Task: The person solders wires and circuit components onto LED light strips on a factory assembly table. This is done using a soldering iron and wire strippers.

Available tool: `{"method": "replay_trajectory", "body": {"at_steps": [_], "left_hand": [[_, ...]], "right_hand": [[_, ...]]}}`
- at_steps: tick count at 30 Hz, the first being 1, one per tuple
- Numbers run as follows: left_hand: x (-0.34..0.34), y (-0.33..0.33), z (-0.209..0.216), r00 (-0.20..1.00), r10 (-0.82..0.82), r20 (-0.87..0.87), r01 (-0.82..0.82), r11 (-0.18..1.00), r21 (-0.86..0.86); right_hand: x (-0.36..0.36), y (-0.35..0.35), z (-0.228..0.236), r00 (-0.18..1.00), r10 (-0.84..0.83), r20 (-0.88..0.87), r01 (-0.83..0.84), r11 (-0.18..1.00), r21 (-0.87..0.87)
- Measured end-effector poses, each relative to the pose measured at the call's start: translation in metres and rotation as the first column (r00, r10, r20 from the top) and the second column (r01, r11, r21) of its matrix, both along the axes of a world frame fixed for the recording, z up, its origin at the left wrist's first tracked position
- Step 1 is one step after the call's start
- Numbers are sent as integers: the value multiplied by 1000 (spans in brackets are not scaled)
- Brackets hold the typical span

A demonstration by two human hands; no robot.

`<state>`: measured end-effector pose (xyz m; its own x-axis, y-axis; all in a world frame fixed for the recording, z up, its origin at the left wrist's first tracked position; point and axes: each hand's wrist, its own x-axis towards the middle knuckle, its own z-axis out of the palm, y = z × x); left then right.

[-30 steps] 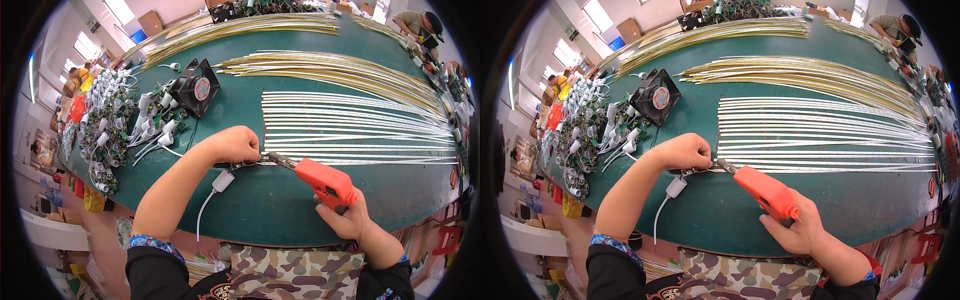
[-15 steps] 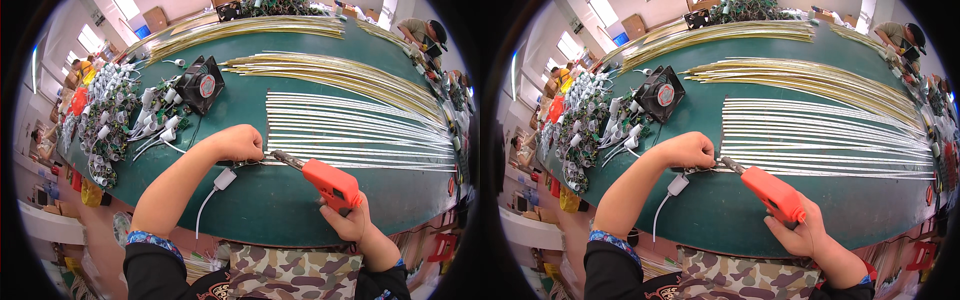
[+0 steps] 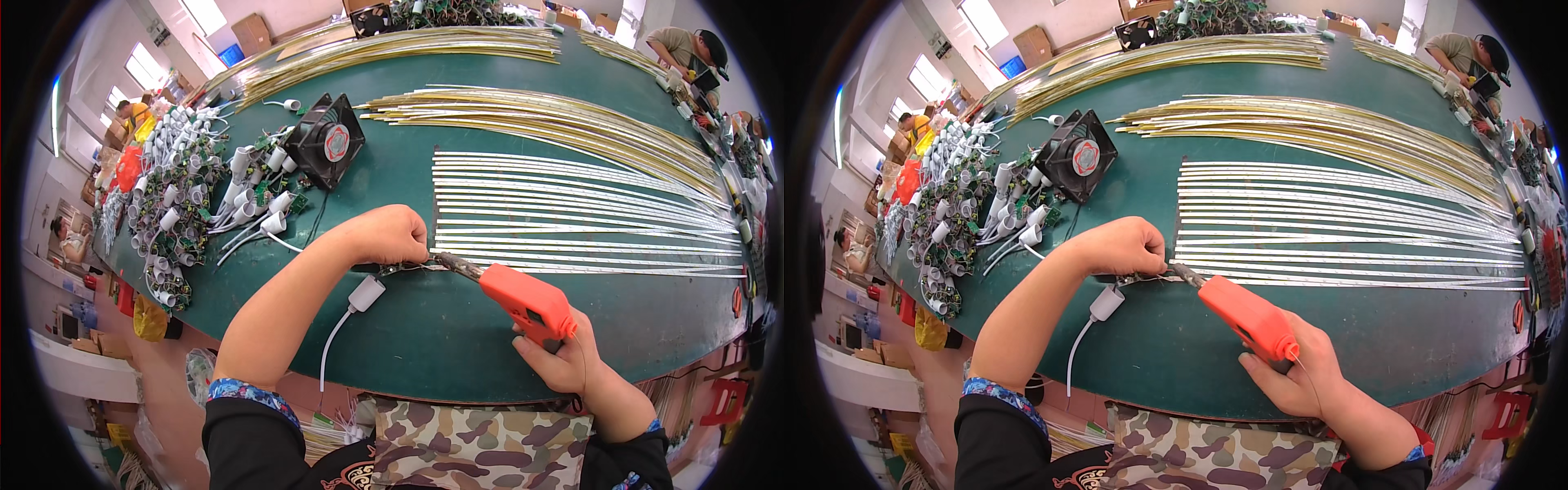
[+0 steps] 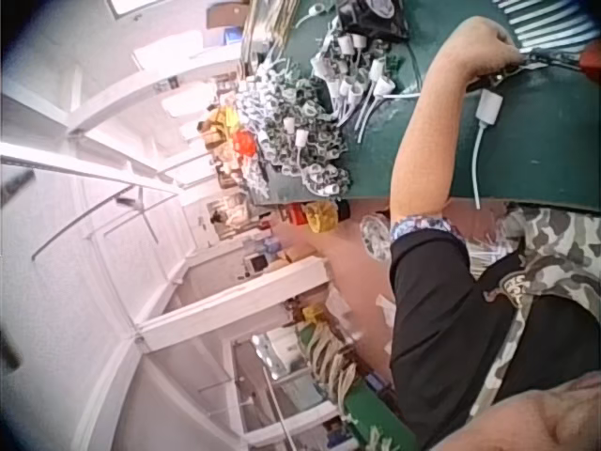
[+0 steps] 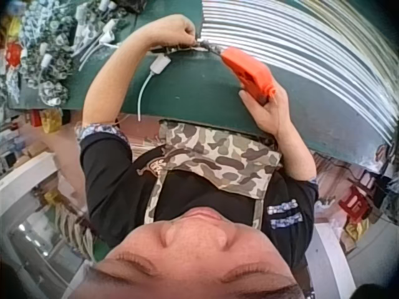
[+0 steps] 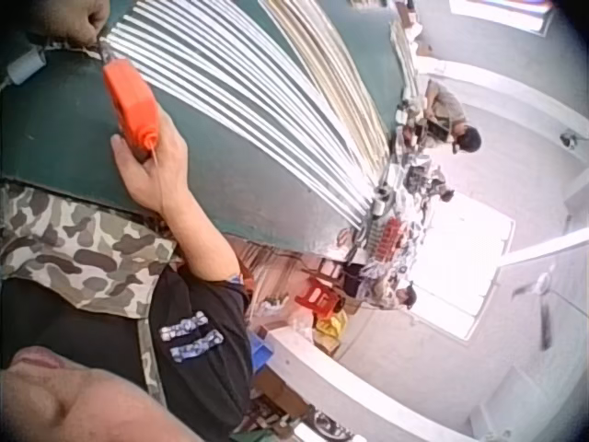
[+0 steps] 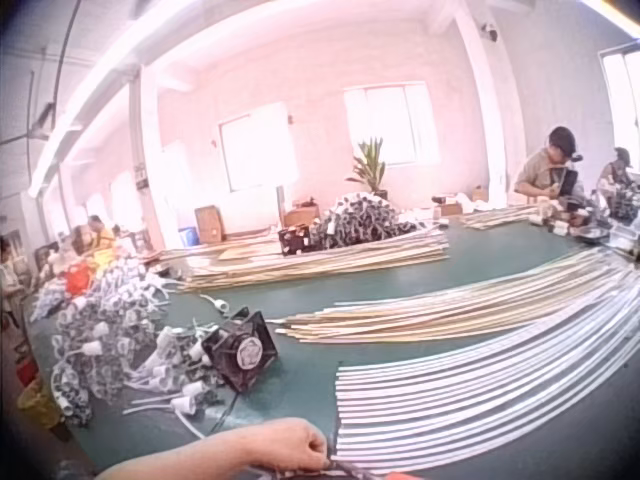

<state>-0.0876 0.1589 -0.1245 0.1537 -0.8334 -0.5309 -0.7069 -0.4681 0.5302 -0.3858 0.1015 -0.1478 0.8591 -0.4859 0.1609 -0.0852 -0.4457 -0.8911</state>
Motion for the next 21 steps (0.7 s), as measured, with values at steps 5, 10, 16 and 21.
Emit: {"method": "replay_trajectory", "body": {"at_steps": [5,10,16,21], "left_hand": [[0,0,1,1000,-3,-3,3,1000,-2],[0,0,0,1000,21,-11,-21,1000,14],[-1,-2,1,1000,16,-4,-16,1000,26],[-2,-2,2,999,36,-22,-36,999,19]], "right_hand": [[-4,-1,-3,1000,-12,29,10,998,55],[-4,0,6,996,-42,79,29,987,156],[-3,1,7,989,-110,97,90,978,187],[-7,-3,6,990,-119,78,95,962,255]]}}
